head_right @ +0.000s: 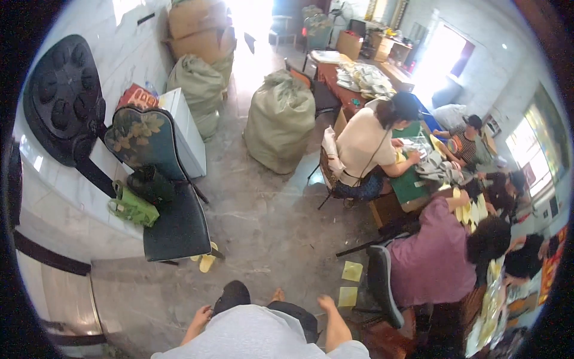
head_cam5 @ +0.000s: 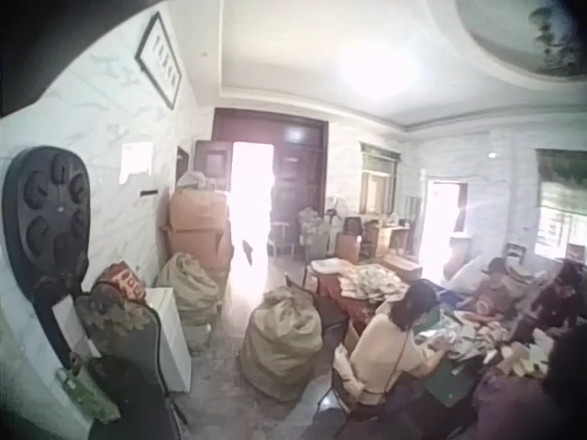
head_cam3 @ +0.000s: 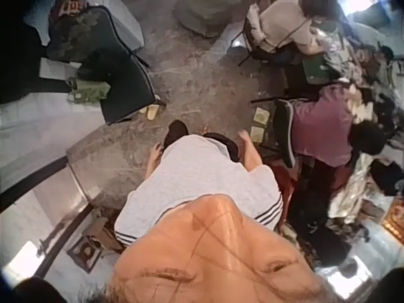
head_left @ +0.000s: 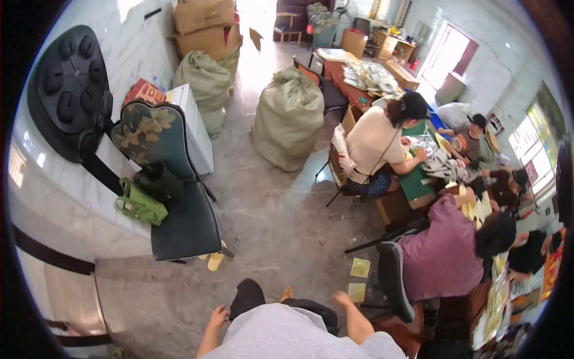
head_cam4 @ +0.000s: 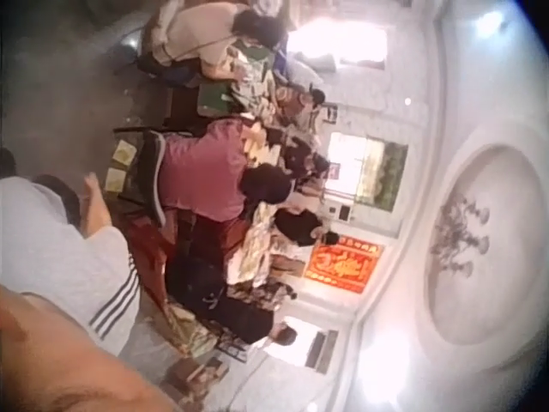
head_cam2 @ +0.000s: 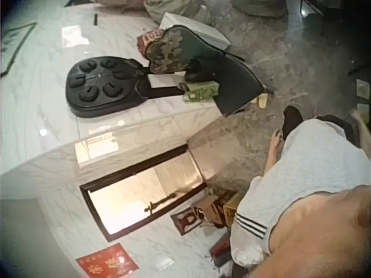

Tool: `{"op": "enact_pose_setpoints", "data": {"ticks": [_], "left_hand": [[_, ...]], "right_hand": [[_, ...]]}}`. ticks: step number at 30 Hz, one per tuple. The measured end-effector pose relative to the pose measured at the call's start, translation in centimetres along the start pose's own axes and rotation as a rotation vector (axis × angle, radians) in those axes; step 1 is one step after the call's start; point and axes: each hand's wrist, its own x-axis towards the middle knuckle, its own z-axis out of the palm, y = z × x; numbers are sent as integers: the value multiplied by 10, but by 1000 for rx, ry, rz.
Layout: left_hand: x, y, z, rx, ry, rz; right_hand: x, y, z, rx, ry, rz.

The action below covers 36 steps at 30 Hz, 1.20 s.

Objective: The person moves a plastic crate aside, opens a large sack of slippers, and packs slippers into clear plastic bags by hand.

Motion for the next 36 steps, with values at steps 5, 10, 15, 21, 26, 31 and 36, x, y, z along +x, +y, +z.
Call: {"op": "enact_pose_setpoints", "data": {"ticks": [5,10,15,21,26,31,36], "left_hand": [[23,46,9,186,52,-106],[138,35,-46,843,-139,693],[273,196,-44,-47,83,-265],[478,429,-68,235,224,349],[538,671,-30,76,17,552],[596,757,-25,181,-206,453],[671,807,-79,385,33,444]], "right_hand": [[166,-200,-105,238,182,-123],[260,-327,-119,367,-7,-264],[298,-340,-126,367,-355,54],[307,-358,-170,746,-12,589],[379,-377,-170,863,-132,722],[566,-345,-187,520,-297,-54],[761,-551,-250,223,-238,15]]}}
